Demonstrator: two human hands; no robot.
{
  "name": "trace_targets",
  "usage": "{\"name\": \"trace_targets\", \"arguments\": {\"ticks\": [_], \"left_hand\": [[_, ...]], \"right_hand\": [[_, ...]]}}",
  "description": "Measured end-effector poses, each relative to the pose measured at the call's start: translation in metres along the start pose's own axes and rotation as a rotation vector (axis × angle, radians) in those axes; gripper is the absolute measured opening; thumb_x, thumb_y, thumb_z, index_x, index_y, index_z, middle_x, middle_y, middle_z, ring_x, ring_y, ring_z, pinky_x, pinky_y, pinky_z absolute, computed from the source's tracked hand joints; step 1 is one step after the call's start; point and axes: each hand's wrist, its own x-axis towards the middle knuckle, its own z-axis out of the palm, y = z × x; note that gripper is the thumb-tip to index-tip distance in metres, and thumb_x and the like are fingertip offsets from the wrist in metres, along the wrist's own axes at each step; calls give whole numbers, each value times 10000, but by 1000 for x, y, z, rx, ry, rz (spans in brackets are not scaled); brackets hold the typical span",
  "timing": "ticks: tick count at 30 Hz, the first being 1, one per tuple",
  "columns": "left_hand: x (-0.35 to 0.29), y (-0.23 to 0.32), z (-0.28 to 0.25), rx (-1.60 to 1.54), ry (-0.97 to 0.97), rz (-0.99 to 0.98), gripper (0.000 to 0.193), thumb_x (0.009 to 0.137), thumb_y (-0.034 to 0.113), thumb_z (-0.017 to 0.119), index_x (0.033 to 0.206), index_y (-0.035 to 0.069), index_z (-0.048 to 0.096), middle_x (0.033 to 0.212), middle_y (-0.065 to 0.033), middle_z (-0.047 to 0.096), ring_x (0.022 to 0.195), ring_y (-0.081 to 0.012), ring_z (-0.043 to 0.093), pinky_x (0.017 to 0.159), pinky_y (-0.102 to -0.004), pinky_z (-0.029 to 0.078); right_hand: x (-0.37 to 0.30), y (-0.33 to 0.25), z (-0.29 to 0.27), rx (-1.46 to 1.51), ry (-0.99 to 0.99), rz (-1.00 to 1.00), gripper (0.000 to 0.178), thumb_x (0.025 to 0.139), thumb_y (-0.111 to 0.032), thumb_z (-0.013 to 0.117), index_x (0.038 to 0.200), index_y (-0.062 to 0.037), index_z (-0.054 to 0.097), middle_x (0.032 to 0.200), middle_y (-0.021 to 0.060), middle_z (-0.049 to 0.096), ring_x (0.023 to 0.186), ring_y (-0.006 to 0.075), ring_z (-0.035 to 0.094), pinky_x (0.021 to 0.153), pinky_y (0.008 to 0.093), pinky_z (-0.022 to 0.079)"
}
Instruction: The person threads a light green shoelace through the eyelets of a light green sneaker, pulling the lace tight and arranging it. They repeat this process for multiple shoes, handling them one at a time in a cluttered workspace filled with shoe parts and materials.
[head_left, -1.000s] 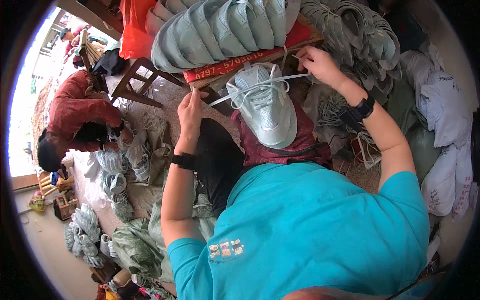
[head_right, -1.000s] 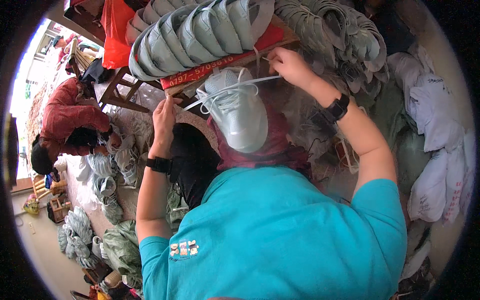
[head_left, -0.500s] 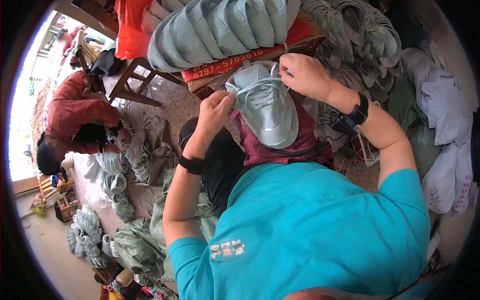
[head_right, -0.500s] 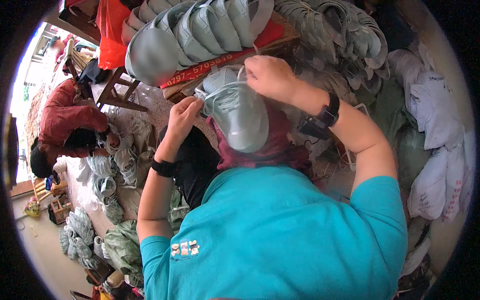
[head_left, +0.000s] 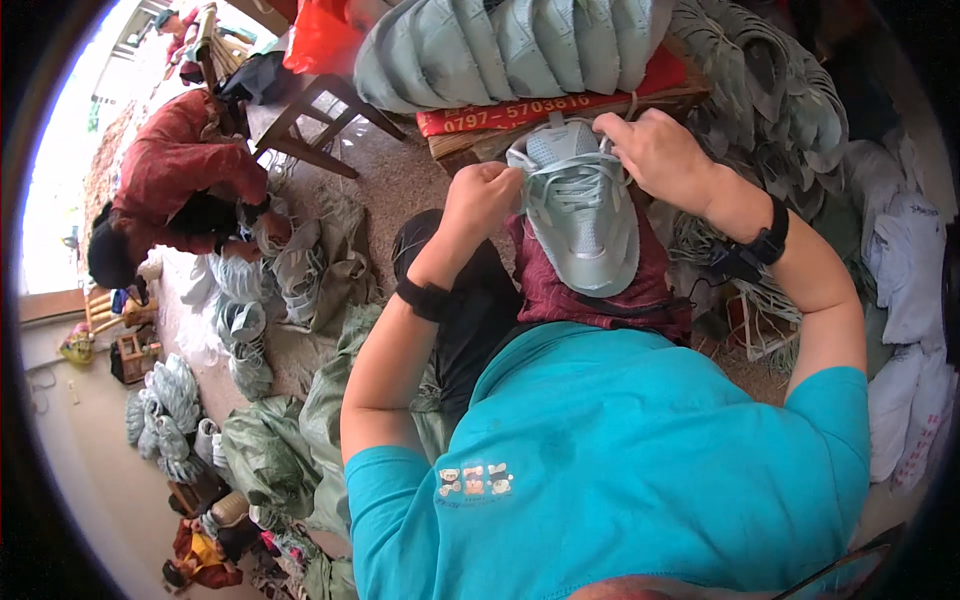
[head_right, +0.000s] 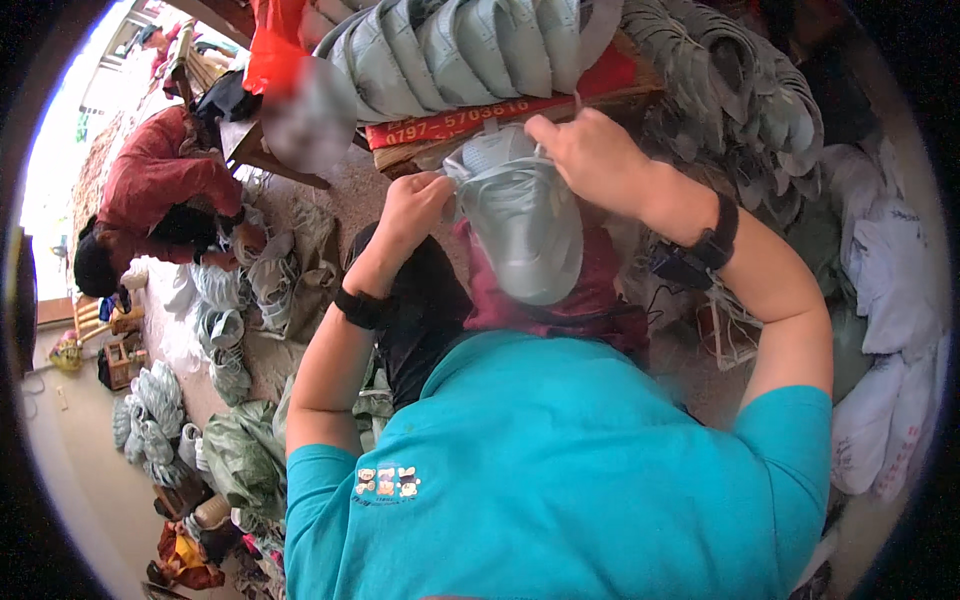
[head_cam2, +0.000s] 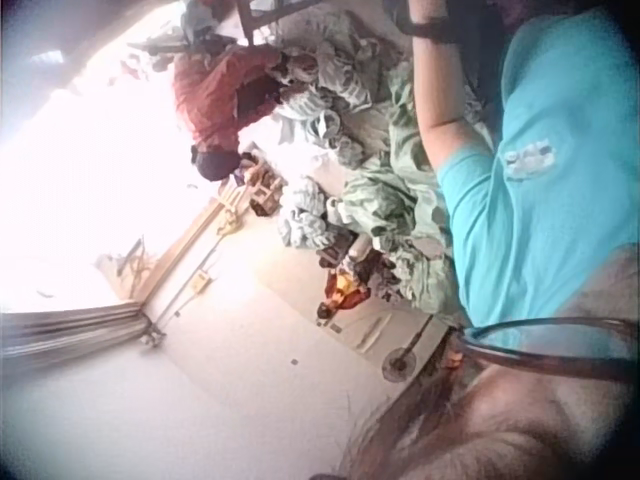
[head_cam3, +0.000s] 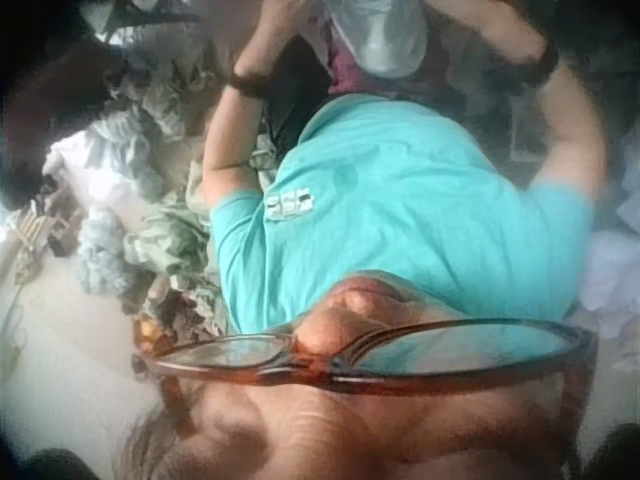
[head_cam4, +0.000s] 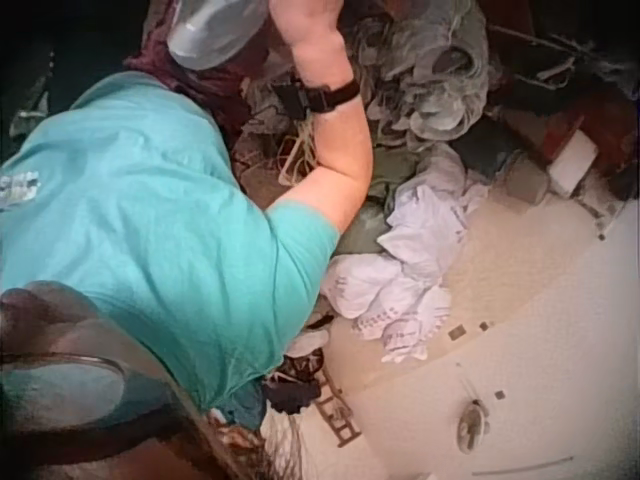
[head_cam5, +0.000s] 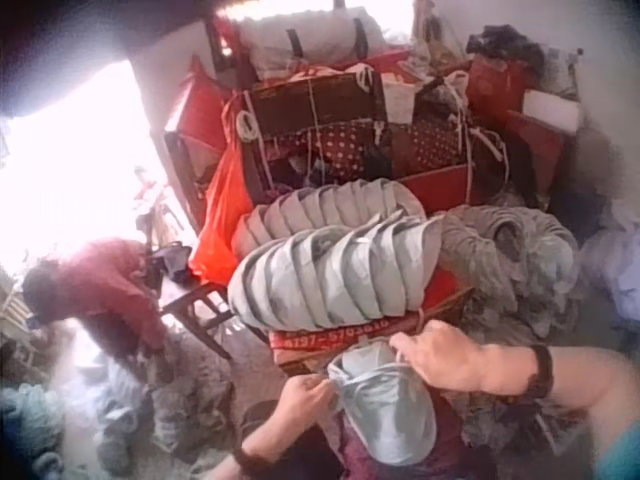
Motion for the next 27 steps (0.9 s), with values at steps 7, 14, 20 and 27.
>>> {"name": "trace_targets", "arguments": {"ticks": [7,14,20,27], "left_hand": [[47,-36,7,1155,-85,802,203,851,234,625,802,43,671,753,-99,659,694,-326,640,630,-409,524],[34,-10,-30,302,-19,747,239,768,209,783,932,67,681,913,-138,637,894,-295,623,797,-383,509],[47,0,-40,390,-270,660,290,805,269,768,977,44,710,905,-148,642,877,-306,625,779,-405,497],[46,-9,-4,343,9,455,309,799,319,709,890,26,742,899,-197,635,846,-370,624,757,-433,516]], "right_hand": [[17,16,-3,187,-205,-80,231,874,-61,582,1092,-47,506,883,237,623,851,439,615,709,492,475],[27,10,-32,460,-396,8,227,869,17,589,1090,9,536,803,195,632,746,326,649,696,378,500],[28,19,-25,238,-314,-202,172,871,7,592,1038,7,552,774,174,646,716,315,674,636,376,509],[29,13,-14,775,-406,309,103,886,7,564,982,39,583,701,81,640,587,143,645,549,288,513]]}}
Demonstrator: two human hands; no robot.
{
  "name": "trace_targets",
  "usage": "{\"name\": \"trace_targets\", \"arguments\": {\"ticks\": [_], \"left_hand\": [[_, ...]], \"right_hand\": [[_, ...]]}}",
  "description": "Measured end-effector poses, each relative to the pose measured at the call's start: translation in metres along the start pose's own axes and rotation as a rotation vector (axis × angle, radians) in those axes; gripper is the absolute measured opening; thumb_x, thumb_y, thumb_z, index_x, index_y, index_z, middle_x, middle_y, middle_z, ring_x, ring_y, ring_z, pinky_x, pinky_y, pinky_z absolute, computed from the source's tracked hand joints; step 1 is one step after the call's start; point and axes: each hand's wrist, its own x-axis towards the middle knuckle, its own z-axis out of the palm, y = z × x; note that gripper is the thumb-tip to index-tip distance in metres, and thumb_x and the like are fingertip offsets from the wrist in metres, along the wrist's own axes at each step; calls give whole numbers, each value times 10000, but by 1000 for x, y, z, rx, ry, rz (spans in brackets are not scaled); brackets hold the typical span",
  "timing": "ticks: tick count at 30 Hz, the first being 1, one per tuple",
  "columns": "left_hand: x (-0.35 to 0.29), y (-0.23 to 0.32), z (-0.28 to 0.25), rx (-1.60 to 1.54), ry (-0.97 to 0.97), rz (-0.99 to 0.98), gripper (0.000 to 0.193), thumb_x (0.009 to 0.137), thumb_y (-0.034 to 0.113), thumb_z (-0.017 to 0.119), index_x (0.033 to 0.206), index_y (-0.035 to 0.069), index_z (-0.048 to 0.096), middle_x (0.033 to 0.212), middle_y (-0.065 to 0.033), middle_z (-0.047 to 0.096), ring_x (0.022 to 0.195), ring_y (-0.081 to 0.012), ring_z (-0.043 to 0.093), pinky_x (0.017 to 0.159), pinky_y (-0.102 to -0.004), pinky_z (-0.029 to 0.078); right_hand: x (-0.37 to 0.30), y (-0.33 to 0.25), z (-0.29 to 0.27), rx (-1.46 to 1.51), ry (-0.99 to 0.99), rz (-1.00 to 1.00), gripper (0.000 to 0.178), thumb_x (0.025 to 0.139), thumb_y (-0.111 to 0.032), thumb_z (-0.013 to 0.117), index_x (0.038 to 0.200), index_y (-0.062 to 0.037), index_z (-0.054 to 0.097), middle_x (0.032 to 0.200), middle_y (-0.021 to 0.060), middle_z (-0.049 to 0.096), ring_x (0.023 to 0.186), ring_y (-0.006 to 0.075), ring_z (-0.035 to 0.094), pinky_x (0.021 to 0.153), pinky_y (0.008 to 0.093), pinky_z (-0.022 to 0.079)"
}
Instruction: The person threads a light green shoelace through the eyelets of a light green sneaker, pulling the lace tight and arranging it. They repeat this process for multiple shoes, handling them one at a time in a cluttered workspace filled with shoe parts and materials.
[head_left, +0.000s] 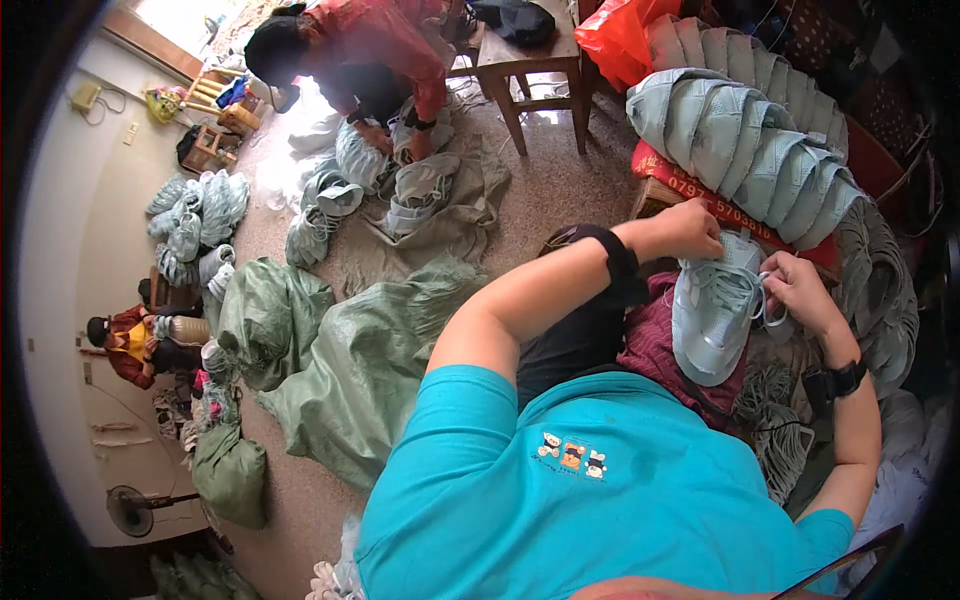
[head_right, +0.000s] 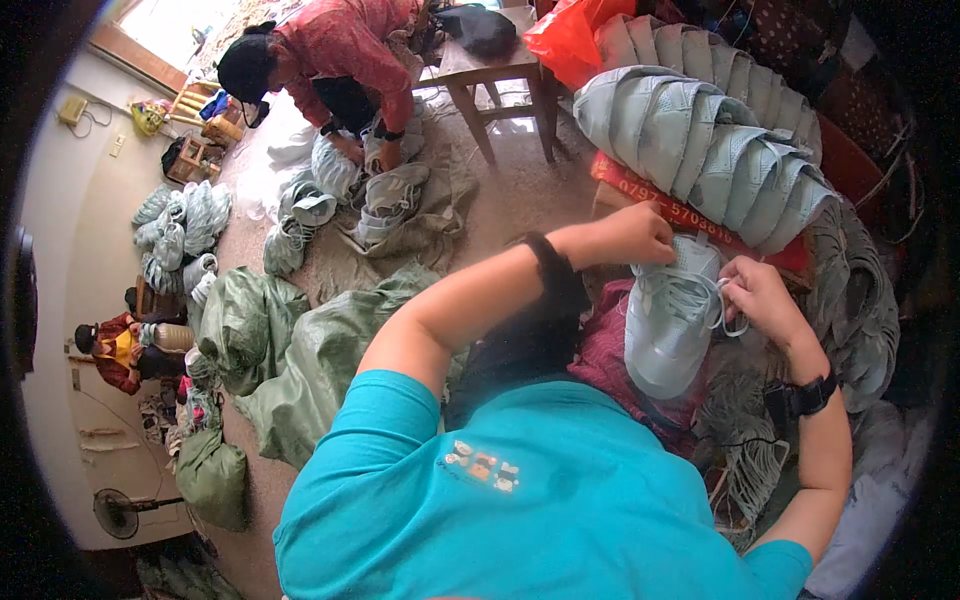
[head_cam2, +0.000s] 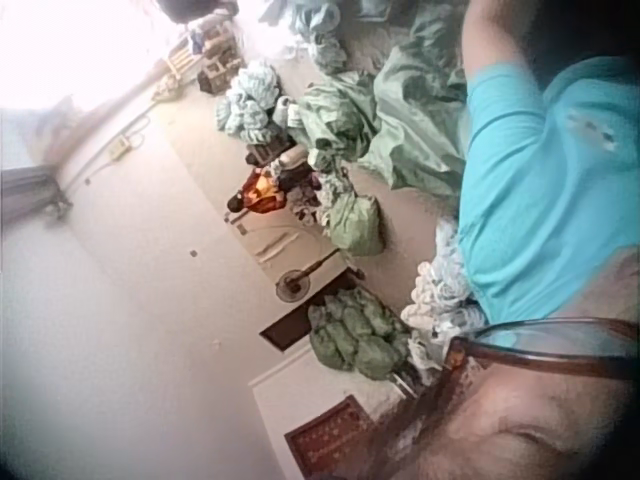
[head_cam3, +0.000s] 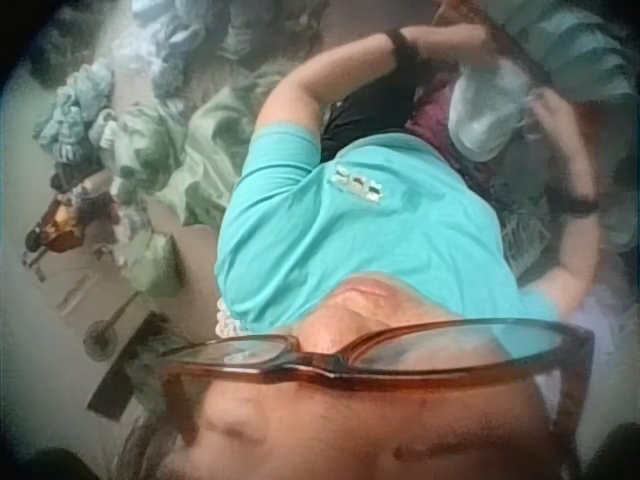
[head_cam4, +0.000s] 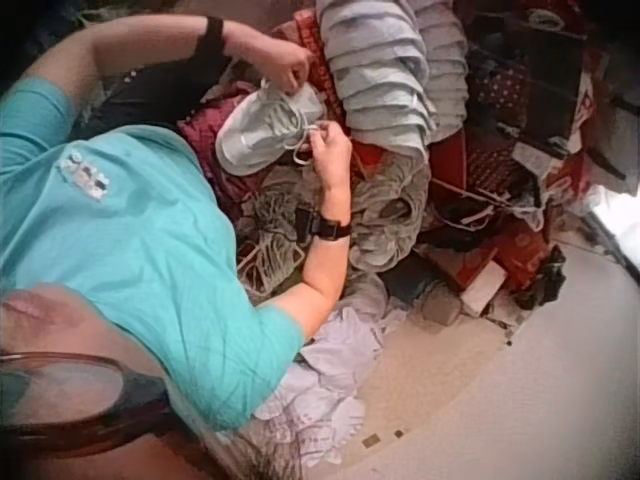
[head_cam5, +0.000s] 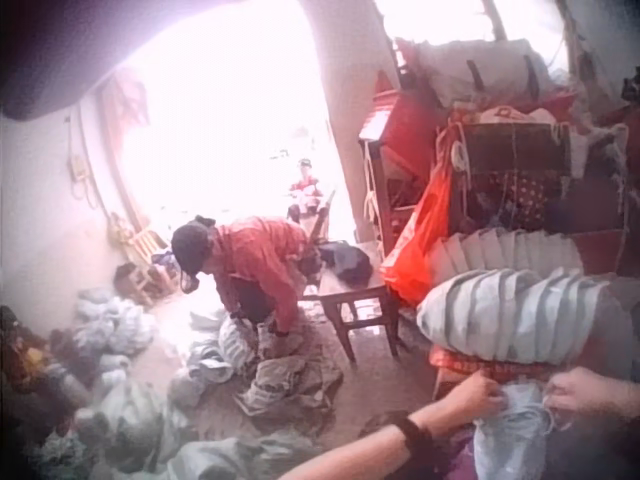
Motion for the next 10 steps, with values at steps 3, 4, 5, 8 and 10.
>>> {"name": "trace_targets", "arguments": {"ticks": [3,4,5,8,10], "left_hand": [[-8,13,16,-71,194,-217,241,775,265,725,852,36,740,960,-192,609,876,-371,619,769,-433,513],[-9,21,20,-94,265,-163,218,772,245,735,836,37,734,949,-184,599,878,-363,614,768,-431,507],[-12,32,24,-118,338,-109,196,769,225,744,821,37,727,939,-175,589,881,-356,609,766,-429,502],[-24,78,23,-260,397,239,136,764,155,767,784,39,699,869,-147,553,859,-333,585,747,-421,477],[-31,99,24,-367,291,348,131,786,158,763,805,48,695,877,-137,546,863,-326,578,737,-412,465]], "right_hand": [[-3,-13,-5,-192,12,15,85,865,-27,617,925,32,606,713,80,648,631,149,655,575,308,514],[-3,-14,-7,-359,16,-40,86,855,-40,635,907,26,615,726,86,658,650,163,661,590,320,515],[-2,-14,-11,-529,20,-96,90,845,-52,652,889,20,623,738,92,668,669,178,667,605,332,515],[3,-17,-16,-701,11,-166,121,819,-103,699,866,-2,652,783,119,696,730,232,683,654,373,513],[7,-21,-13,-703,-1,-181,135,811,-122,713,864,-10,662,799,129,705,750,252,687,670,388,512]]}}
